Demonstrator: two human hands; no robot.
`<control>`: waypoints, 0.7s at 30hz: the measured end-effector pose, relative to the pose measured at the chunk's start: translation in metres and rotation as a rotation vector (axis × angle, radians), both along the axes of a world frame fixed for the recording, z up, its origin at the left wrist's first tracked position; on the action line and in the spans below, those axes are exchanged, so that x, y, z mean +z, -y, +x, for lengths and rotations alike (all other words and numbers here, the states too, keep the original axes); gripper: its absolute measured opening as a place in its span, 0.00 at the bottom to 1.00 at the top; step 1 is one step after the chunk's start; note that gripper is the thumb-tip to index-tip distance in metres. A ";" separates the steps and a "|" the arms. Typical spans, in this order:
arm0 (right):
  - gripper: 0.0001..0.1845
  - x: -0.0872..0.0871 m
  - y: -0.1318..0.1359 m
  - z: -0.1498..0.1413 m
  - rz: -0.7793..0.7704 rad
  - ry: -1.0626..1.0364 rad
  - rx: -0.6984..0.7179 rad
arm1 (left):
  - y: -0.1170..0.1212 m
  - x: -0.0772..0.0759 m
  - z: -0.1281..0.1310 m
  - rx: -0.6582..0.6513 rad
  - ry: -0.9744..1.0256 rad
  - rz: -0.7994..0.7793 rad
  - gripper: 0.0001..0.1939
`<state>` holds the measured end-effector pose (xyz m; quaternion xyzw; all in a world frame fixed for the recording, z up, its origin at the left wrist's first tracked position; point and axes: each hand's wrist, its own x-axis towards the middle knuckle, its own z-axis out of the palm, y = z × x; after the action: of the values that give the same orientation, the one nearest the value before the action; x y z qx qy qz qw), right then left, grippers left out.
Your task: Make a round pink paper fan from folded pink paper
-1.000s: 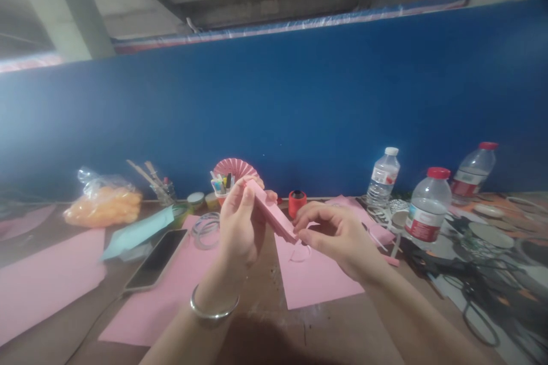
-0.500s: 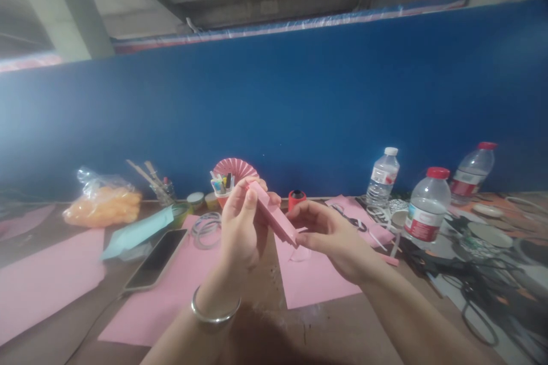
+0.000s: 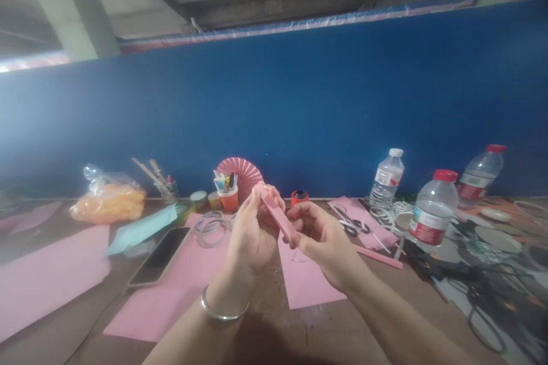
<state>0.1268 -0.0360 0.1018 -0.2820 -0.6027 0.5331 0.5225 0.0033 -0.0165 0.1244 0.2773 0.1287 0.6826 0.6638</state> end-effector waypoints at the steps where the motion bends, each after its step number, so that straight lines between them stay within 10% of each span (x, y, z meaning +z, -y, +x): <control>1: 0.09 -0.001 0.000 -0.001 0.022 0.001 -0.009 | -0.001 0.001 -0.001 0.000 0.027 -0.041 0.10; 9: 0.09 -0.018 -0.008 -0.006 0.256 -0.080 -0.118 | -0.009 0.002 -0.001 0.052 0.171 -0.267 0.11; 14: 0.13 -0.019 -0.017 0.003 0.414 -0.072 -0.144 | -0.012 -0.001 -0.006 0.098 0.093 -0.166 0.09; 21: 0.10 -0.003 -0.041 0.055 0.309 -0.033 -0.551 | -0.020 0.004 -0.029 0.284 -0.317 0.104 0.07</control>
<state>0.1817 0.0055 0.0988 -0.3432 -0.5691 0.2779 0.6936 -0.0261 0.0034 0.1284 0.3942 0.2341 0.7226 0.5173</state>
